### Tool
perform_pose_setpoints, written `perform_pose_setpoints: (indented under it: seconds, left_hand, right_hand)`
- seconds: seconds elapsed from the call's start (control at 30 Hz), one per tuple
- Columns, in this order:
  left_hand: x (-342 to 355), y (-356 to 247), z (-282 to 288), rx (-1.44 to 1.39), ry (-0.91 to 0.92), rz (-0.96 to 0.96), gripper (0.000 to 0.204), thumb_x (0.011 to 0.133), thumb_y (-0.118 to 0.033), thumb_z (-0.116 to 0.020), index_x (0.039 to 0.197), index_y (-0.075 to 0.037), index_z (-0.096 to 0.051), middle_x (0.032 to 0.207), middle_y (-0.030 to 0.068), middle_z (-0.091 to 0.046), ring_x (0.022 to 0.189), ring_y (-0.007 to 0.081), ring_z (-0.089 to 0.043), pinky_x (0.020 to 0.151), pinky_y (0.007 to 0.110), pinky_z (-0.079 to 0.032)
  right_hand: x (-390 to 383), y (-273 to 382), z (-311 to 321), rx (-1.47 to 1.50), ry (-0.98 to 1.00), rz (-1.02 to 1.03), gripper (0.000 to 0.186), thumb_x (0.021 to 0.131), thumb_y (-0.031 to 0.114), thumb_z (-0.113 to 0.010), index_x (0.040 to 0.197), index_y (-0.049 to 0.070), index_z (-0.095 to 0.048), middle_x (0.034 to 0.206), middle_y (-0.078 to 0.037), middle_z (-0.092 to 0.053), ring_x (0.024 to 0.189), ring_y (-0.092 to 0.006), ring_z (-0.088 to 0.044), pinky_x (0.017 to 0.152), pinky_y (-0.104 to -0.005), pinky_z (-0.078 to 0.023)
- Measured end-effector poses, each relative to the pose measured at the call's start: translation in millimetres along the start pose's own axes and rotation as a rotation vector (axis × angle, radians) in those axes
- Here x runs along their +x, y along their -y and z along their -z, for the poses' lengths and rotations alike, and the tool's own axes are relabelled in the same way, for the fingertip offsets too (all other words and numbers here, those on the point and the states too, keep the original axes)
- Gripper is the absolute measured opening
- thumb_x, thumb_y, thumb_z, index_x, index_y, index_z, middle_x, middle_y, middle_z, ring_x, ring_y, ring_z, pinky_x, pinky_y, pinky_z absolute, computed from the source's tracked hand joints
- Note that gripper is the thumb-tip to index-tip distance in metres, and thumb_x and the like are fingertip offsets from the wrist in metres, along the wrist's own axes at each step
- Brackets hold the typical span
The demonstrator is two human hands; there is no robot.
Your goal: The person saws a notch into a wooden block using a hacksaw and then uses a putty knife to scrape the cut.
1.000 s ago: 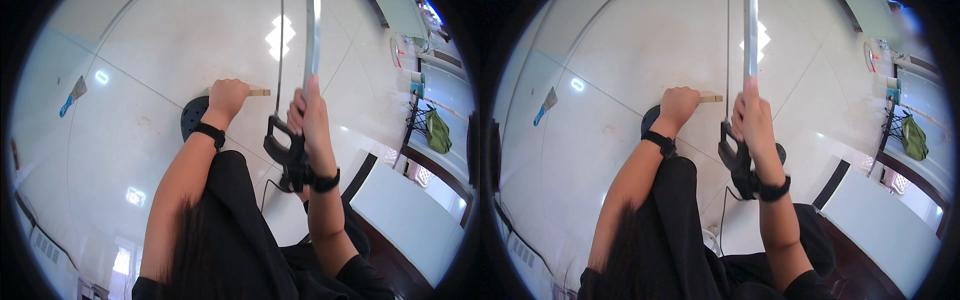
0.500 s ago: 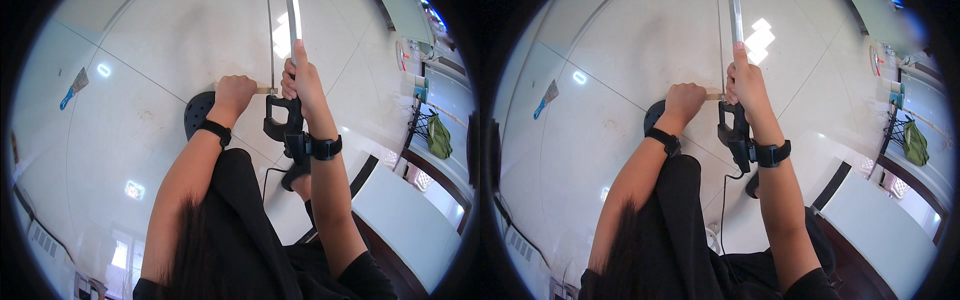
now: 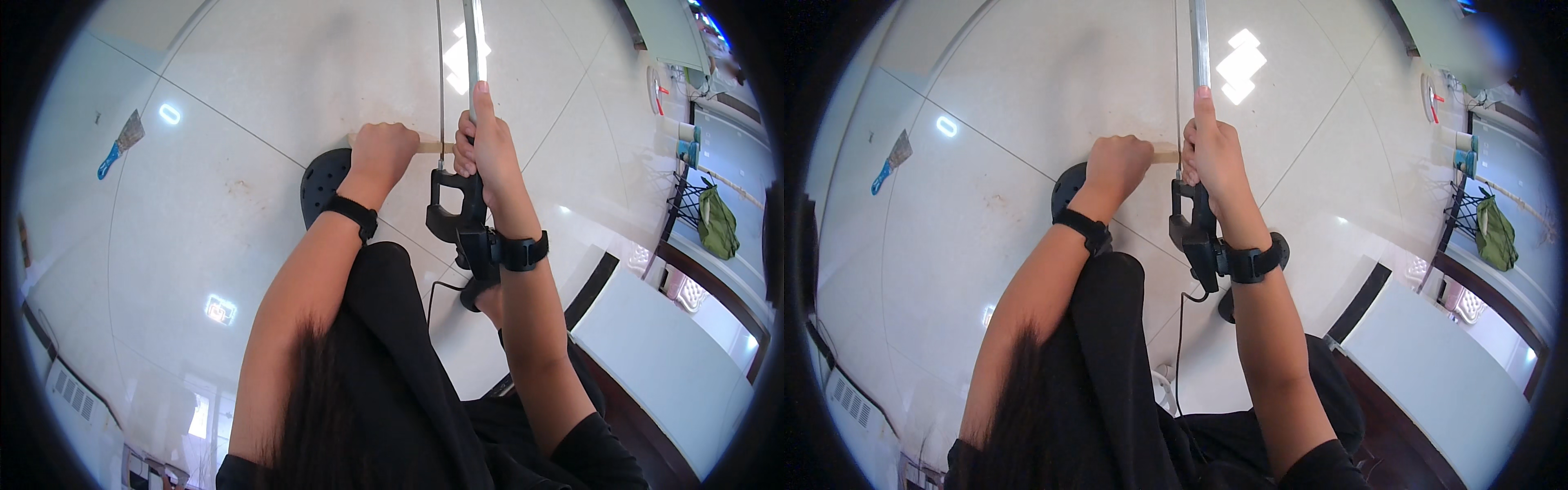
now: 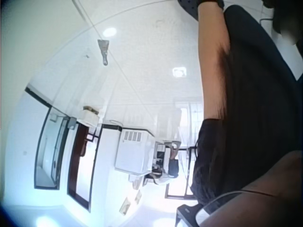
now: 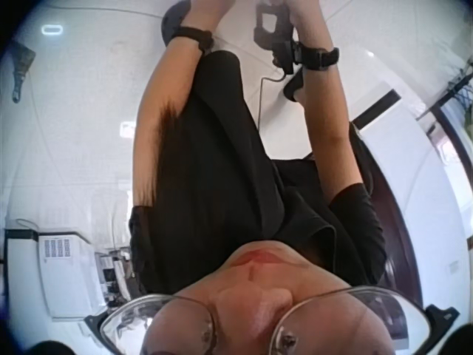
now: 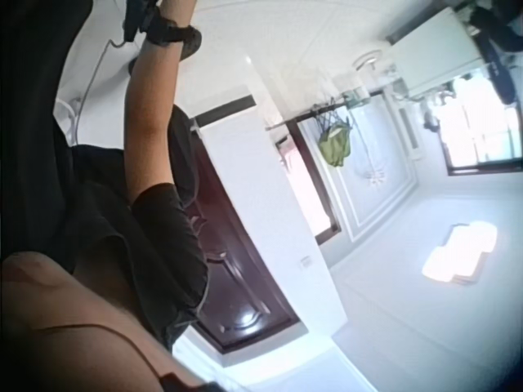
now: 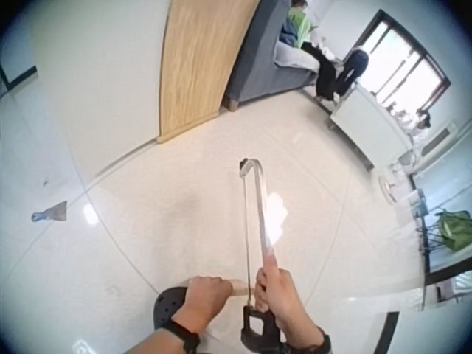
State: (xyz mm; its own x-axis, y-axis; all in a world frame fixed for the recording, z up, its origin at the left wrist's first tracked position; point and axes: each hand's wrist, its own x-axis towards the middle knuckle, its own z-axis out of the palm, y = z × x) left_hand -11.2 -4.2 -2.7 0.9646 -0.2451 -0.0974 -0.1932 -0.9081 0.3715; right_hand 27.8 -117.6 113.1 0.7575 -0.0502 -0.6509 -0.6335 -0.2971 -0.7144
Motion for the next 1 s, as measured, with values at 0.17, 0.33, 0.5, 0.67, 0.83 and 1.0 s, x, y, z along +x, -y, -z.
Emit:
perform_pose_setpoints:
  seconds: [0.17, 0.33, 0.5, 0.67, 0.83, 1.0]
  left_hand:
    - [-0.7, -1.6, 1.0, -0.008, 0.003, -0.008, 0.010, 0.074, -0.008, -0.063, 0.069, -0.012, -0.071, 0.069, 0.0092, -0.068, 0.068, 0.0241, -0.070, 0.058, 0.034, -0.053]
    - [5.0, 0.7, 1.6, 0.006, 0.036, -0.005, 0.011, 0.076, -0.013, -0.062, 0.070, -0.011, -0.070, 0.070, 0.0110, -0.068, 0.067, 0.0274, -0.069, 0.058, 0.038, -0.054]
    - [12.5, 5.4, 5.7, 0.021, 0.100, 0.009, 0.012, 0.078, -0.014, -0.062, 0.071, -0.010, -0.071, 0.074, 0.0120, -0.069, 0.069, 0.0288, -0.070, 0.059, 0.039, -0.054]
    - [18.0, 5.5, 7.6, 0.012, 0.089, 0.033, 0.012, 0.077, -0.013, -0.062, 0.069, -0.010, -0.070, 0.074, 0.0126, -0.069, 0.069, 0.0287, -0.070, 0.059, 0.039, -0.054]
    - [12.9, 7.8, -0.5, 0.022, -0.037, -0.008, 0.009, 0.071, -0.010, -0.063, 0.065, -0.010, -0.069, 0.069, 0.0135, -0.067, 0.066, 0.0281, -0.069, 0.056, 0.038, -0.053]
    - [8.6, 13.2, -14.7, 0.006, -0.163, -0.091, 0.006, 0.067, -0.011, -0.064, 0.063, -0.010, -0.067, 0.066, 0.0132, -0.066, 0.061, 0.0285, -0.067, 0.053, 0.038, -0.052]
  right_hand:
    - [3.2, 0.5, -0.8, 0.049, -0.003, -0.005, 0.060, 0.092, 0.068, -0.036, 0.062, 0.018, -0.028, 0.047, 0.005, -0.027, 0.037, -0.0071, -0.028, 0.036, -0.0221, -0.028]
    - [2.5, -3.2, -4.2, 0.032, -0.031, 0.005, 0.060, 0.092, 0.068, -0.035, 0.061, 0.017, -0.030, 0.046, 0.004, -0.028, 0.036, -0.0079, -0.029, 0.036, -0.0228, -0.029]
    - [5.5, -4.8, -15.2, -0.031, -0.019, 0.057, 0.061, 0.093, 0.067, -0.036, 0.060, 0.016, -0.031, 0.046, 0.003, -0.031, 0.036, -0.0089, -0.031, 0.037, -0.0231, -0.030]
    - [3.7, -3.4, -9.4, -0.006, -0.027, 0.062, 0.062, 0.094, 0.066, -0.035, 0.059, 0.016, -0.031, 0.045, 0.003, -0.031, 0.036, -0.0094, -0.031, 0.036, -0.0239, -0.029]
    - [-23.1, -42.7, -9.6, 0.048, -0.062, 0.075, 0.062, 0.095, 0.065, -0.032, 0.057, 0.015, -0.030, 0.044, 0.003, -0.029, 0.034, -0.0090, -0.029, 0.034, -0.0241, -0.026]
    - [-52.0, -79.3, 4.6, 0.090, -0.023, -0.032, 0.063, 0.095, 0.065, -0.030, 0.057, 0.015, -0.028, 0.043, 0.002, -0.028, 0.033, -0.0092, -0.027, 0.033, -0.0242, -0.025]
